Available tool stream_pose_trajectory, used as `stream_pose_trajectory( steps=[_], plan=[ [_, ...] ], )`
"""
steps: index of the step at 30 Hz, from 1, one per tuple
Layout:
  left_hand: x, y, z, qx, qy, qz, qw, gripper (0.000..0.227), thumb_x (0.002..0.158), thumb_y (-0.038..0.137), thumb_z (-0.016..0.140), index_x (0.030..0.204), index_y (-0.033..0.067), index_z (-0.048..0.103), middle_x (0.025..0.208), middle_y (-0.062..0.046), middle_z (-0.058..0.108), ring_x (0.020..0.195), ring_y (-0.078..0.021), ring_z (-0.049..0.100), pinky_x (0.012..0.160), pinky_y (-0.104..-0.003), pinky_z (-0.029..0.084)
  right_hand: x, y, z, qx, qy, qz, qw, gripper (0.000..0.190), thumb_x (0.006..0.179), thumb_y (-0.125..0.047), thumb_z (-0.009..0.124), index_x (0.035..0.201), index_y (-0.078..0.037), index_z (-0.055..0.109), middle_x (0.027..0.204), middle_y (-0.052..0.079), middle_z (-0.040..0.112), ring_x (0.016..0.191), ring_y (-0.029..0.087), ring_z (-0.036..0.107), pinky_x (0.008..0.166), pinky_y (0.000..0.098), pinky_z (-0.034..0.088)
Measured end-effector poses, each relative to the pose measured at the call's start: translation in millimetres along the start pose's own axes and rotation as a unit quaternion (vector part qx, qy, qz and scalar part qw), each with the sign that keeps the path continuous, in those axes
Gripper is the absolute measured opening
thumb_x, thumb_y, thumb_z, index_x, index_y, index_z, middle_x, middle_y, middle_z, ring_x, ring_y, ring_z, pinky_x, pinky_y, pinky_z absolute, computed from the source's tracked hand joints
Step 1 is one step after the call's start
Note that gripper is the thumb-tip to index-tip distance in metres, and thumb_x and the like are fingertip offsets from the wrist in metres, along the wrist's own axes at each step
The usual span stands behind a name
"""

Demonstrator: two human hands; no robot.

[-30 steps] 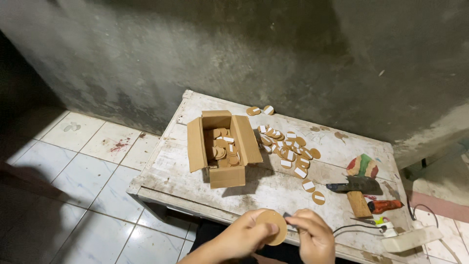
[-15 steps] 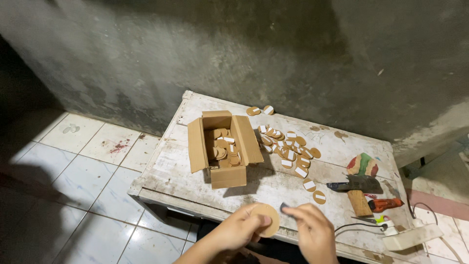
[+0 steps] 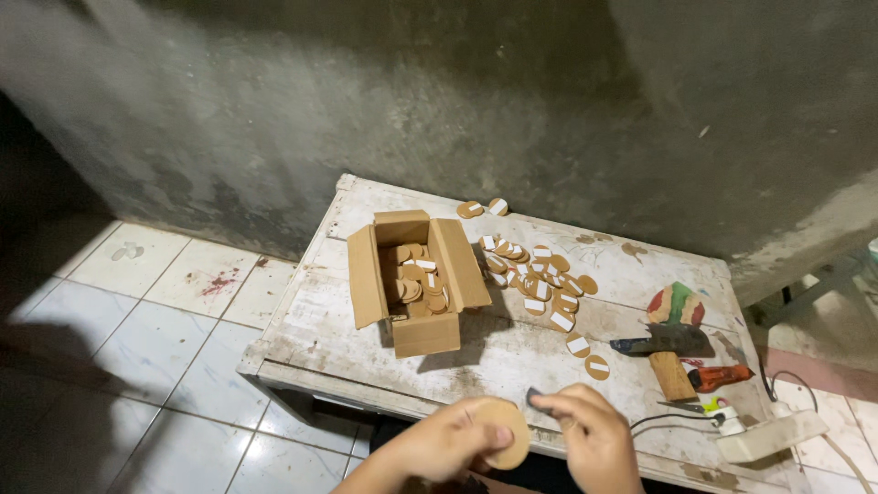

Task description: The person applies small white adhesive strips to circular cardboard pieces using a handheld tool and places the finished pieces into a cardboard box.

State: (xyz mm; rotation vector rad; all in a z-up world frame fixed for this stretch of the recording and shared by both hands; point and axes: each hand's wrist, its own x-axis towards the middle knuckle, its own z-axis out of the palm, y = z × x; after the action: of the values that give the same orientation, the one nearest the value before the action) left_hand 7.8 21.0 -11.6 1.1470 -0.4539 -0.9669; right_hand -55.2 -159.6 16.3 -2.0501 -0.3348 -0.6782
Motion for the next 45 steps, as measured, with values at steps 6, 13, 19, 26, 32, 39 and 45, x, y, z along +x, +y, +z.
stream_pose_trajectory(
  steps=[6,13,19,26,32,39,45],
  plan=[
    [-1,8,2,0.004,-0.023,-0.016,1.0,0.012,0.086,0.017,0.052,0.093,0.0073,0.052,0.067,0.0,0.048,0.054,-0.0067,0.041,0.048,-0.018,0.033,-4,-14,-3,0.031,0.024,0.008,0.999,0.021,0.083,-0.01,0.048,0.079,-0.009,0.069,0.071,0.005,0.061,0.067,0.016,0.058,0.067,0.0267,0.046],
    [-11,17,1,0.103,-0.07,0.031,0.992,0.03,0.083,0.03,0.058,0.105,0.0092,0.055,0.087,0.003,0.057,0.078,-0.0055,0.051,0.072,-0.02,0.044,0,4,-1,-0.048,-0.045,0.057,0.996,0.023,0.079,-0.005,0.05,0.083,-0.012,0.071,0.071,0.002,0.063,0.066,0.013,0.059,0.063,0.022,0.044],
    [-6,8,2,0.024,-0.089,0.013,0.996,0.019,0.087,0.024,0.058,0.096,0.0083,0.054,0.072,0.004,0.051,0.059,-0.0029,0.042,0.051,-0.015,0.035,-13,7,-7,0.031,0.038,0.045,0.998,0.024,0.081,-0.007,0.049,0.07,-0.009,0.069,0.077,0.007,0.066,0.073,0.017,0.063,0.066,0.0246,0.048],
    [-7,17,2,0.099,-0.1,0.031,0.99,0.015,0.089,0.025,0.053,0.082,0.0126,0.047,0.065,0.006,0.041,0.057,-0.0034,0.036,0.05,-0.017,0.028,-2,11,-9,0.095,-0.071,0.042,0.992,0.025,0.076,-0.002,0.046,0.072,-0.009,0.07,0.072,0.006,0.066,0.068,0.017,0.063,0.062,0.0263,0.048],
    [-2,7,-6,0.086,-0.123,-0.003,0.989,0.015,0.088,0.023,0.056,0.093,0.009,0.053,0.075,0.006,0.052,0.068,-0.0016,0.046,0.063,-0.016,0.039,0,14,-15,0.079,-0.003,0.084,0.993,0.019,0.081,-0.005,0.05,0.075,-0.003,0.069,0.07,0.007,0.06,0.064,0.015,0.055,0.06,0.024,0.041],
    [4,16,-6,0.172,-0.134,0.002,0.976,0.016,0.086,0.027,0.055,0.083,0.013,0.048,0.07,0.008,0.045,0.063,-0.0026,0.039,0.057,-0.017,0.033,6,32,0,0.048,-0.091,0.117,0.988,0.023,0.072,0.003,0.051,0.076,-0.009,0.071,0.071,0.005,0.066,0.068,0.016,0.063,0.065,0.0264,0.05],
    [26,37,0,0.359,-0.059,0.057,0.93,0.023,0.084,0.034,0.052,0.081,0.0106,0.051,0.073,-0.001,0.05,0.066,-0.0143,0.045,0.058,-0.027,0.034,-8,73,-4,0.127,0.082,0.261,0.954,0.014,0.081,-0.007,0.057,0.082,0.002,0.067,0.077,0.009,0.06,0.073,0.018,0.057,0.07,0.026,0.042]
  ],
)
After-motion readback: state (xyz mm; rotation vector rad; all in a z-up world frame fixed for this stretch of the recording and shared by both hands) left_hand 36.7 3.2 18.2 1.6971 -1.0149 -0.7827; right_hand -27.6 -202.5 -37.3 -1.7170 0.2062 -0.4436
